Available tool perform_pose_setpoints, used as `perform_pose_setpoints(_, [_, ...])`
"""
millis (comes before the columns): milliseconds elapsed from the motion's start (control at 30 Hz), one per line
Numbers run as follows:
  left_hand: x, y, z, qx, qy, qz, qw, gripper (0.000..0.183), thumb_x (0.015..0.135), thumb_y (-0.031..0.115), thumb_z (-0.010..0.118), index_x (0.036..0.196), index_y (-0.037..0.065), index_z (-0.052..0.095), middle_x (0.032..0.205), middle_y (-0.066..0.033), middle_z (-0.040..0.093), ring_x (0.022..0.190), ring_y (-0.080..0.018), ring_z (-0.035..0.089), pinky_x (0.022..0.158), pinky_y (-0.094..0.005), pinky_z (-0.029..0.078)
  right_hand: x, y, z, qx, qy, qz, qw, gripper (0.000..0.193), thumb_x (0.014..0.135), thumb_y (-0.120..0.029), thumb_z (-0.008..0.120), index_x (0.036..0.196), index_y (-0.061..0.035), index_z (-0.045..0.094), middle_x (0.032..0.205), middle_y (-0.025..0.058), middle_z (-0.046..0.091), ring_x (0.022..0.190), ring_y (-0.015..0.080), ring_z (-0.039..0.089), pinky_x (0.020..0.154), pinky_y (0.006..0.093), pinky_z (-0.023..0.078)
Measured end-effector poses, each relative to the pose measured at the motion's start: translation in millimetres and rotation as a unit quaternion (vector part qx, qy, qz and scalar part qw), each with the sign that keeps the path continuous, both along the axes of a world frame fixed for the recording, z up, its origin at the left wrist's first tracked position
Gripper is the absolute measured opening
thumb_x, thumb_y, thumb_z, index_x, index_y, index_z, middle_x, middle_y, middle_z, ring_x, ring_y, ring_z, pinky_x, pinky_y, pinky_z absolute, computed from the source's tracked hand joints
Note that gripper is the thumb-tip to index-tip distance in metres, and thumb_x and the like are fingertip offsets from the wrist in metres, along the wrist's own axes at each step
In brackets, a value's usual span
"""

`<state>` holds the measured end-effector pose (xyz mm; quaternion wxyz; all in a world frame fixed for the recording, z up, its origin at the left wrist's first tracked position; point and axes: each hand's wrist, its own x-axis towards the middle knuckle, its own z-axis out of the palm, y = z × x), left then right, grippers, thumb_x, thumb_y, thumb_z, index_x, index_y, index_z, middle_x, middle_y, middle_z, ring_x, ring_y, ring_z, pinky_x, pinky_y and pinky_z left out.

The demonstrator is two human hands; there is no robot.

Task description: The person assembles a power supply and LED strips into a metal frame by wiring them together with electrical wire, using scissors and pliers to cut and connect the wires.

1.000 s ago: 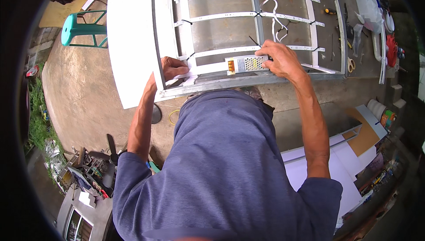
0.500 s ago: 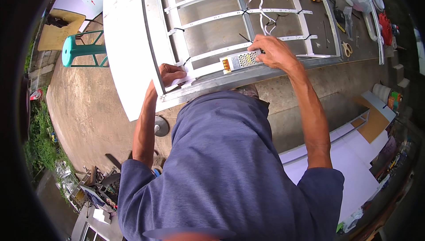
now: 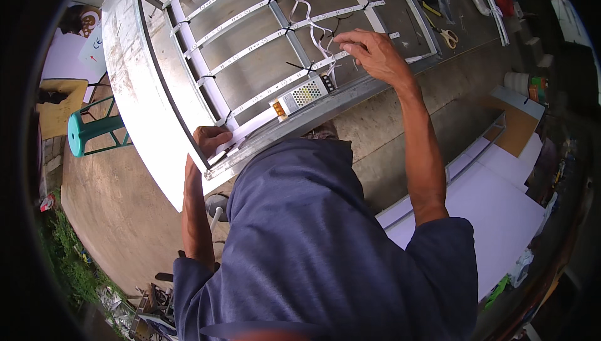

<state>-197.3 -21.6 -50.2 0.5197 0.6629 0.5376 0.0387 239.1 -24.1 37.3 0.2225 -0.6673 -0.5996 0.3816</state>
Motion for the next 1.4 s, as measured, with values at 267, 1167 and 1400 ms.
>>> perform_pose_setpoints(267, [11, 3, 13, -0.08, 0.032, 0.049, 0.995, 0.031, 0.085, 0.025, 0.071, 0.092, -0.005, 0.075, 0.08, -0.0124, 0.074, 0.062, -0.0174, 0.063, 0.06, -0.0332, 0.049, 39, -39, -6, 0.02, 0.037, -0.19, 0.981, 0.022, 0.098, -0.014, 0.058, 0.115, -0.0048, 0.069, 0.09, 0.0055, 0.073, 0.072, 0.0103, 0.062, 0.063, 0.0262, 0.05])
perform_pose_setpoints(1167, [21, 19, 22, -0.191, 0.05, 0.021, 0.98, 0.032, 0.087, 0.025, 0.065, 0.087, -0.006, 0.072, 0.071, -0.0066, 0.067, 0.065, -0.0111, 0.056, 0.06, -0.0302, 0.044, 58, -39, -10, -0.051, 0.146, -0.132, 0.979, 0.016, 0.094, -0.003, 0.062, 0.108, 0.0014, 0.067, 0.077, 0.0072, 0.068, 0.065, 0.0115, 0.063, 0.061, 0.0268, 0.053])
perform_pose_setpoints(1400, [6, 12, 11, -0.194, 0.07, 0.061, 0.977, 0.027, 0.084, 0.021, 0.071, 0.094, -0.003, 0.076, 0.08, -0.0097, 0.074, 0.069, -0.013, 0.062, 0.067, -0.0321, 0.049, 53, -32, -15, -0.044, 0.099, -0.084, 0.991, 0.015, 0.094, -0.006, 0.063, 0.108, 0.0004, 0.067, 0.082, 0.0092, 0.067, 0.066, 0.0136, 0.063, 0.062, 0.0285, 0.05])
